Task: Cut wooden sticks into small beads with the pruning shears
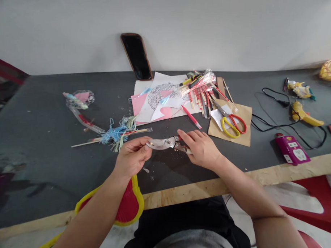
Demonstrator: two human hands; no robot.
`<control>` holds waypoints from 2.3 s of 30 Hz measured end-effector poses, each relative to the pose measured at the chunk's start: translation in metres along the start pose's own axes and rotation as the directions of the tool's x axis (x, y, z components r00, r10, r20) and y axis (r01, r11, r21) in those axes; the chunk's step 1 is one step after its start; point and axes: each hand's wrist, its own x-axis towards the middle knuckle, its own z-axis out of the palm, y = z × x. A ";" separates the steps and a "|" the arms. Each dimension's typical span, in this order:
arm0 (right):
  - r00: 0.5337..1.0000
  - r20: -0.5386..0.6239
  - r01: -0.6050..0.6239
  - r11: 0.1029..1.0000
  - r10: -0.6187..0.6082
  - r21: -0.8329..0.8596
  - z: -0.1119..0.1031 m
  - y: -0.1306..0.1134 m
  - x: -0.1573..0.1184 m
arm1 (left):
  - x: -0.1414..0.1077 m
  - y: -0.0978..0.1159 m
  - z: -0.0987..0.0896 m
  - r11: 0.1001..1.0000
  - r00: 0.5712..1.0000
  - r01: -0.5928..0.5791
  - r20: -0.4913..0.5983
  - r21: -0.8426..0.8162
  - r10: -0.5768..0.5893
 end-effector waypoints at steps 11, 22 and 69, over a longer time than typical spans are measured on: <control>0.998 -0.031 -0.052 0.996 0.050 -0.075 0.000 -0.008 -0.004 | -0.001 -0.005 -0.004 0.999 0.999 0.041 -0.001 0.031 -0.041; 1.000 -0.005 -0.009 0.999 0.008 -0.042 0.000 -0.002 0.001 | -0.002 -0.009 -0.009 0.978 0.989 -0.109 -0.076 0.175 0.124; 0.999 -0.034 -0.038 0.996 0.035 -0.083 0.000 -0.004 -0.005 | -0.002 -0.006 -0.006 0.998 0.999 0.036 0.031 0.053 -0.037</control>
